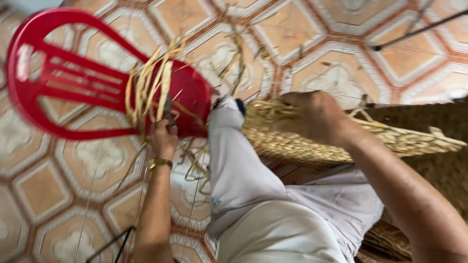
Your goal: The person sits on the floor with a woven water hyacinth basket on their lap and tucks flat palm-leaf strips along the basket rim by hand, folding and pressing each strip into place. They pick up new strips, trim excess material with scissors, and reposition the basket while continuing to secure the rim.
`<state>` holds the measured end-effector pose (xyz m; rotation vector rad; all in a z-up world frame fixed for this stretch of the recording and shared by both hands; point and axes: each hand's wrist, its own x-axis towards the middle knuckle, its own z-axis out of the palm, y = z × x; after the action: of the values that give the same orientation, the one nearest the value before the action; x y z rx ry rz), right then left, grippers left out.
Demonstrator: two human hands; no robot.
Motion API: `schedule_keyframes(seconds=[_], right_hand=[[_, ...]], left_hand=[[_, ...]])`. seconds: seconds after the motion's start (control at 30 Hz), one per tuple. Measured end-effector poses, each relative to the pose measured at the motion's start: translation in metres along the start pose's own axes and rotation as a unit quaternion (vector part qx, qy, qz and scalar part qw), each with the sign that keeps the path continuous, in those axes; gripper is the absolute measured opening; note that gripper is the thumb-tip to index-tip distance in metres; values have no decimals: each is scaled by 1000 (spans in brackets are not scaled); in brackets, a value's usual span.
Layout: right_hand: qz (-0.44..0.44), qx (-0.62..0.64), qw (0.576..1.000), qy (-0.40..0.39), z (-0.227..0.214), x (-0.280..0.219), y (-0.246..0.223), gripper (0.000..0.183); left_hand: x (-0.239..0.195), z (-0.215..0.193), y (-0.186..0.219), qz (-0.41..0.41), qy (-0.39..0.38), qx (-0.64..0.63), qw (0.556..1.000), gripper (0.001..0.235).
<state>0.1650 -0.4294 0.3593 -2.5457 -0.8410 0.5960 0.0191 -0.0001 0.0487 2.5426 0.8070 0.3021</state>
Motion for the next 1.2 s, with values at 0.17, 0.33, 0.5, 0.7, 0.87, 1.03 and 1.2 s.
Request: schedule_keyframes(seconds=[0.17, 0.33, 0.5, 0.7, 0.87, 1.03, 1.2], right_hand=[[123, 225, 965, -62, -4, 18, 16, 58], [175, 154, 970, -69, 4, 21, 32, 56], [226, 295, 928, -13, -5, 17, 21, 50], [239, 345, 907, -35, -19, 22, 1, 50], [220, 318, 919, -75, -18, 31, 6, 51], [218, 343, 912, -64, -14, 35, 8, 47], [182, 387, 903, -53, -6, 38, 18, 41]], left_hand=[[-16, 24, -37, -74, -67, 22, 995, 25], [-4, 29, -33, 3, -17, 155, 988, 20], [13, 43, -59, -50, -113, 211, 970, 13], [-13, -60, 30, -183, -83, -303, 932, 14], [-55, -123, 134, -108, 25, -472, 875, 41], [-64, -103, 163, 254, 88, -237, 934, 43], [-53, -97, 213, 437, 134, -56, 887, 46]])
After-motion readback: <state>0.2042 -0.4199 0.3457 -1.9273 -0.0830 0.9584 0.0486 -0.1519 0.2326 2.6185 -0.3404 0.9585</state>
